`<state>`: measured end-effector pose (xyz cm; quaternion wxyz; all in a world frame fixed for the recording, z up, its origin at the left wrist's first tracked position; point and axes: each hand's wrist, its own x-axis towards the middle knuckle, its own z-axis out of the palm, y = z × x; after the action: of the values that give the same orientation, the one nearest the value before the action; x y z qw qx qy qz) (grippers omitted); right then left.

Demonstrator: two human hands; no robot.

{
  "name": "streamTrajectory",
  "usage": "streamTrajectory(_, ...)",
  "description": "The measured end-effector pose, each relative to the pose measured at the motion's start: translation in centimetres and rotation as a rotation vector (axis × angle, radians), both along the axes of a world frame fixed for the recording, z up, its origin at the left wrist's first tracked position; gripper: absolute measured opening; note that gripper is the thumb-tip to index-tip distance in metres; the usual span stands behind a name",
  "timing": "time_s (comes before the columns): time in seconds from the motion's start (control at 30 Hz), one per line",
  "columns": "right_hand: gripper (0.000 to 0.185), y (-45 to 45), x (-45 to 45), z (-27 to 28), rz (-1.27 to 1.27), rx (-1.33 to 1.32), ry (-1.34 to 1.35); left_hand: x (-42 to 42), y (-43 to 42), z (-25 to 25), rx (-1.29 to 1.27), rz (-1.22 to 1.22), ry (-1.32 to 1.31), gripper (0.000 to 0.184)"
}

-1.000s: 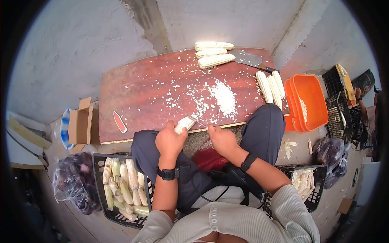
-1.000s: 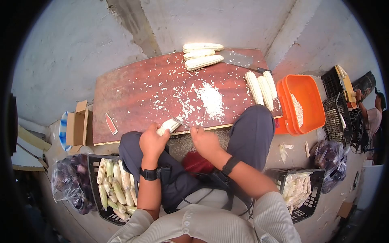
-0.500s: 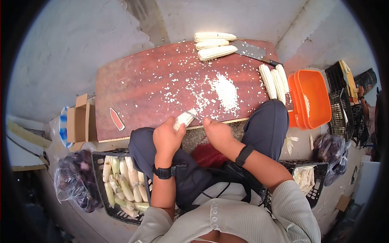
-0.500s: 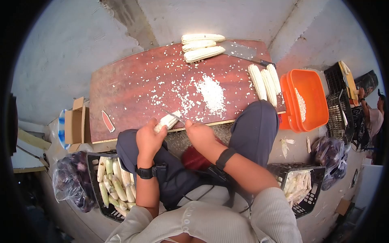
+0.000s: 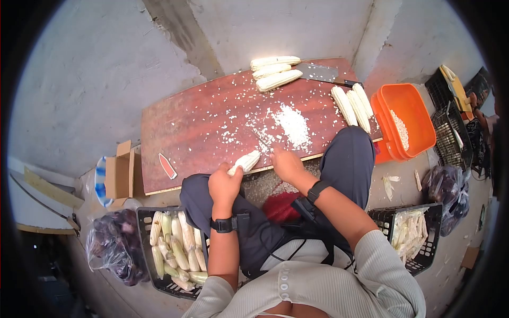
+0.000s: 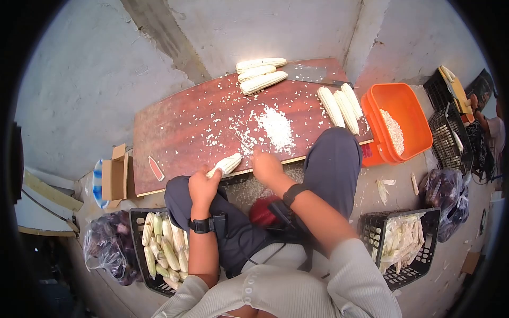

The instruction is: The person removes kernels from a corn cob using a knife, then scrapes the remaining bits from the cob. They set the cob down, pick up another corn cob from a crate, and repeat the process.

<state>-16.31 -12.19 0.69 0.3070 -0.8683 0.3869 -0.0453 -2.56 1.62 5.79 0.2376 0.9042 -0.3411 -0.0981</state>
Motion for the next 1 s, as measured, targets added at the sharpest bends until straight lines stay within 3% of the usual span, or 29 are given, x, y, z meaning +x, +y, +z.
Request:
streamTrajectory(0.17,0.022,4.4,-3.0,0.9,0.101,-0.317,-0.037,0.6,-0.4,-0.9,-0.003,0.077,0.128,0.04)
streamTrajectory(0.27,0.019,5.5,-2.8,0.2,0.095,-0.35,0.01,1.1,-0.1,-3.0,-0.21,0.049,-0.032,0.033)
streamTrajectory(0.47,0.013,5.0,-1.2,-2.4,0.09,-0.335,-0.036,0.5,0.2,-1.2,-0.27,-0.15,-0.103,0.03)
streamTrajectory(0.57,0.011,4.2,-0.6,-2.8,0.13,-0.307,-0.022,0.5,0.0,-0.6,-0.154,-0.098,0.064,0.033)
streamTrajectory(0.87,0.017,2.5,1.7,-3.2,0.088,-0.285,0.035,1.0,-0.8,-1.6,-0.145,-0.052,0.072,0.031)
streamTrajectory(1.0,0.026,2.1,1.8,-2.7,-0.054,0.011,-0.145,0.9,-0.5,-1.9,-0.2,0.02,0.19,0.032)
